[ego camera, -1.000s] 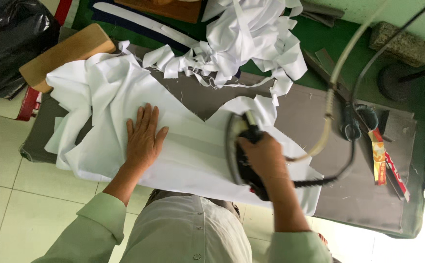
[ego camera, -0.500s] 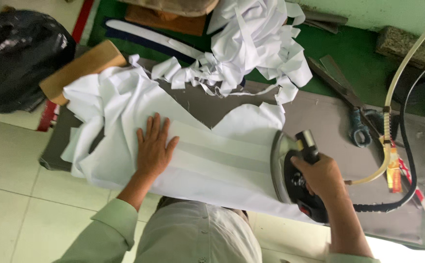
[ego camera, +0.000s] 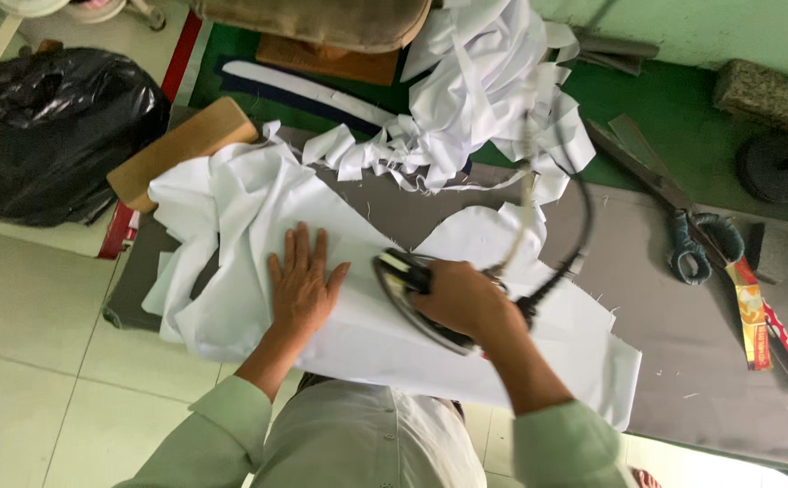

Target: The person irons a white shirt on a table using a steam iron and a wooden pressing block. They smooth the fabric with their hands, press the seams and body of the shirt, and flip the garment to iron different sections.

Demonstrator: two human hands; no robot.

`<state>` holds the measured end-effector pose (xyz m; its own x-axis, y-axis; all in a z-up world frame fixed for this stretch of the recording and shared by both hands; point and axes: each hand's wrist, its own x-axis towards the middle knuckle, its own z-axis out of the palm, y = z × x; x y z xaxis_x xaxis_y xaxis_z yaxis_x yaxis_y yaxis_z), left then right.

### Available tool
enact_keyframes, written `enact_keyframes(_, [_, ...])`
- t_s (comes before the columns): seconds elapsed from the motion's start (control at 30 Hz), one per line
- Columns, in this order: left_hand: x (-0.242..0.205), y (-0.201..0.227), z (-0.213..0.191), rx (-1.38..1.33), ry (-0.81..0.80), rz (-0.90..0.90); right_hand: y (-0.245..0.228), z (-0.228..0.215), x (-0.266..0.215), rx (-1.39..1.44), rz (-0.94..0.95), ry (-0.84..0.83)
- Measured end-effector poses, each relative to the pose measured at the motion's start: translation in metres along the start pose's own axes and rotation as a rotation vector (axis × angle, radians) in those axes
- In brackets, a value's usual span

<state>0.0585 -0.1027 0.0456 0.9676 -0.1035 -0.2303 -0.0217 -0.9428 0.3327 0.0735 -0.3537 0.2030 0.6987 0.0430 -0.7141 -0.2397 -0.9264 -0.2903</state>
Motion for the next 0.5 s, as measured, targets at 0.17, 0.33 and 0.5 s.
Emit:
enact_keyframes(0.17, [0.043, -0.064, 0.009, -0.035, 0.680, 0.429, -0.055, 0.004, 0.024, 0.014, -0.104, -0.010])
enact_keyframes(0.33, [0.124, -0.176, -0.098, 0.062, 0.750, 0.516, -0.108, 0.002, 0.027, 0.039, -0.123, -0.035])
enact_keyframes(0.5, [0.174, -0.214, -0.146, 0.095, 0.324, 0.305, -0.132, 0.005, 0.025, 0.140, -0.004, -0.041])
